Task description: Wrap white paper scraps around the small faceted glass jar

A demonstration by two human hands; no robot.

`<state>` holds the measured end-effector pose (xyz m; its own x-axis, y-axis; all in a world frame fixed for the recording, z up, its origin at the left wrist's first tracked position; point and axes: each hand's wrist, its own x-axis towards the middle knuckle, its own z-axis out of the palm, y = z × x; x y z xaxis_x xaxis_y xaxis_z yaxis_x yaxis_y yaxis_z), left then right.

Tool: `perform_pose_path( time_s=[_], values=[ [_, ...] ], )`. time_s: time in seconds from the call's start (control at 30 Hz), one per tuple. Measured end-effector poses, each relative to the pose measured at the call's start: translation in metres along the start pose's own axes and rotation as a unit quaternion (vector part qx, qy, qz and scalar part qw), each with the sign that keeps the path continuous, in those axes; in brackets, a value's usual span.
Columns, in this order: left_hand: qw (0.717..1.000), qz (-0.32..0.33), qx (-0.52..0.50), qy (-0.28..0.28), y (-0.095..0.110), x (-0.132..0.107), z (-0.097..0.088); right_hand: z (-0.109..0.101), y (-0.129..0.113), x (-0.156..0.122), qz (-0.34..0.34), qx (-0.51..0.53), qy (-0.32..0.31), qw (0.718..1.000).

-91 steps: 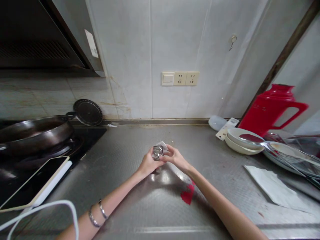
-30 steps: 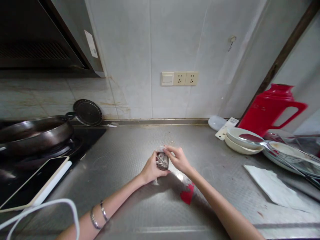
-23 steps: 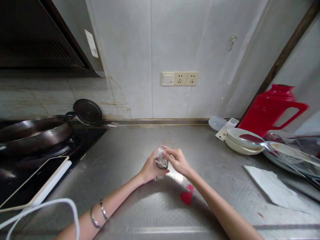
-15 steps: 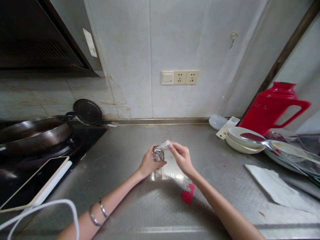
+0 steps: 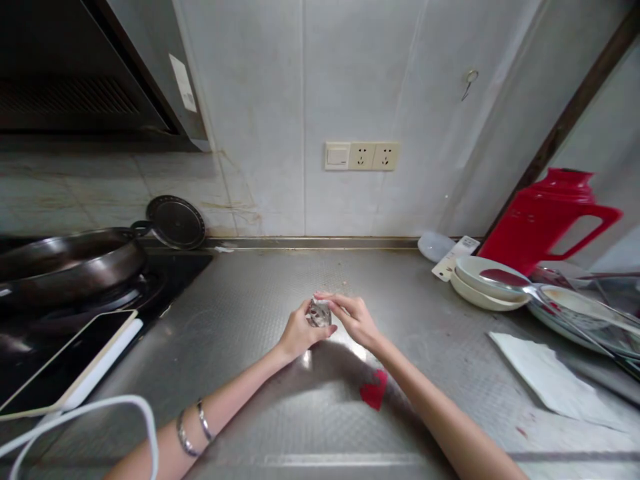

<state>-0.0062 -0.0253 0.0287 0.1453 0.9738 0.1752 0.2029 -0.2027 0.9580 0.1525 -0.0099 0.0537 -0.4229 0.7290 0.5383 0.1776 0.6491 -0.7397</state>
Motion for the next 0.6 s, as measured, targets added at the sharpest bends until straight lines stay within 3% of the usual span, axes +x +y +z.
perform_pose_path(
  time_s=[0.17, 0.27, 0.33, 0.47, 0.53, 0.6],
  values=[
    [0.999, 0.014, -0.013, 0.028, -0.012, 0.005, 0.001, 0.003, -0.007, -0.002, -0.074, -0.015, -0.008, 0.997],
    [0.999, 0.001, 0.0, 0.032, -0.015, 0.006, 0.001, 0.005, -0.01, -0.004, -0.068, 0.006, -0.017, 0.998],
    [1.0, -0.016, 0.001, 0.027, -0.014, 0.004, 0.001, 0.006, -0.009, -0.004, -0.018, 0.029, 0.024, 0.999],
    [1.0, -0.012, 0.014, 0.009, -0.008, -0.001, 0.004, 0.007, 0.0, 0.0, 0.067, 0.008, 0.167, 0.984],
    [1.0, 0.002, 0.024, 0.0, -0.006, -0.003, 0.005, 0.007, 0.004, 0.002, 0.072, -0.033, 0.146, 0.986],
    [1.0, 0.011, 0.029, -0.004, -0.006, -0.004, 0.006, 0.007, 0.005, 0.002, 0.055, -0.055, 0.082, 0.994]
  ],
)
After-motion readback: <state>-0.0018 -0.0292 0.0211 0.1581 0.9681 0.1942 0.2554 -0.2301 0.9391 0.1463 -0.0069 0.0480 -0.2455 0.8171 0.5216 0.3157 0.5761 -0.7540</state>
